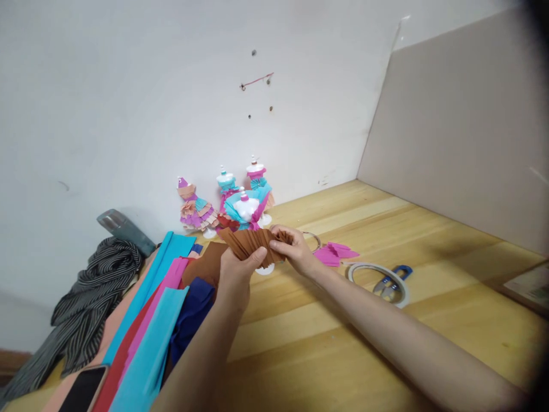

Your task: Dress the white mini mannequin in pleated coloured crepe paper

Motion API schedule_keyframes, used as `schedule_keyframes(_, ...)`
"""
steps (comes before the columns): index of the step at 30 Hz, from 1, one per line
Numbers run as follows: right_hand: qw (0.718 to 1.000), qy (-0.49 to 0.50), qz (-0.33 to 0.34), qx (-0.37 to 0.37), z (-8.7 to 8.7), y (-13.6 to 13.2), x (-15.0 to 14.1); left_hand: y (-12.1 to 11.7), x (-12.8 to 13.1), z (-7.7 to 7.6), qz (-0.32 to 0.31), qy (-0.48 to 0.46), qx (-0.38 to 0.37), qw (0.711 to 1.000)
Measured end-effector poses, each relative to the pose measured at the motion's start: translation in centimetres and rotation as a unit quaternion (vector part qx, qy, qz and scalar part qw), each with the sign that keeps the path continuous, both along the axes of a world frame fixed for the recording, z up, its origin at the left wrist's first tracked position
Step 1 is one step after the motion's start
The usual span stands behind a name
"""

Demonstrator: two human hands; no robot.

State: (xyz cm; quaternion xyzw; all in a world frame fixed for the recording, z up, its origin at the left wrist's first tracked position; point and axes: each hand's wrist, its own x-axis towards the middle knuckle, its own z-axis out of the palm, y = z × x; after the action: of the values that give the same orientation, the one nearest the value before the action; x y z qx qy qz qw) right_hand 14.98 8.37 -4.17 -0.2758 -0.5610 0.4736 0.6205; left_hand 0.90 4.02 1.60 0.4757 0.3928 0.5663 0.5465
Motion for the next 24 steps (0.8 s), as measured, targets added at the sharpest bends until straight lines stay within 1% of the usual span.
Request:
schedule_keyframes(3, 1.000, -0.003, 0.010, -0.009, -0.1, -0.2, 0.0, -0.4, -0.7, 0.1, -0.060, -0.023, -0.033, 0.997)
schedule_keyframes(5, 1.000, -0.010, 0.015, -0.017, -0.2, -0.3, 0.0, -0.5, -1.2, -0.3, -0.074, -0.025, -0.041, 0.996)
schedule_keyframes(7, 0.999, -0.017, 0.015, -0.022, -0.2, -0.3, 0.1, -0.5, -1.6, -0.8, -0.068, -0.017, -0.036, 0.997)
schedule_keyframes(10, 0.999, -0.030, 0.013, -0.020, -0.1, -0.4, 0.2, -0.2, -2.0, -1.5, -0.032, 0.003, -0.009, 0.999)
schedule_keyframes(13, 0.999, -0.048, 0.012, -0.014, 0.1, -0.4, 0.4, 0.4, -2.3, -1.8, 0.001, 0.015, 0.021, 1.000)
schedule_keyframes(15, 0.998, -0.061, 0.009, -0.010, 0.1, -0.3, 0.5, 0.8, -2.5, -1.9, 0.003, 0.035, 0.032, 0.999)
schedule_keyframes(18, 0.997, -0.079, 0.003, -0.008, -0.3, 0.0, 0.7, 1.3, -3.0, -2.4, -0.011, 0.065, 0.017, 0.998)
schedule_keyframes(21, 0.995, -0.095, -0.006, -0.005, -0.7, 0.4, 0.8, 1.5, -3.2, -3.3, -0.015, 0.060, -0.011, 0.998)
schedule_keyframes(24, 0.994, -0.104, -0.020, 0.000, -0.9, 0.5, 0.9, 1.5, -3.2, -4.0, -0.018, 0.050, -0.019, 0.998)
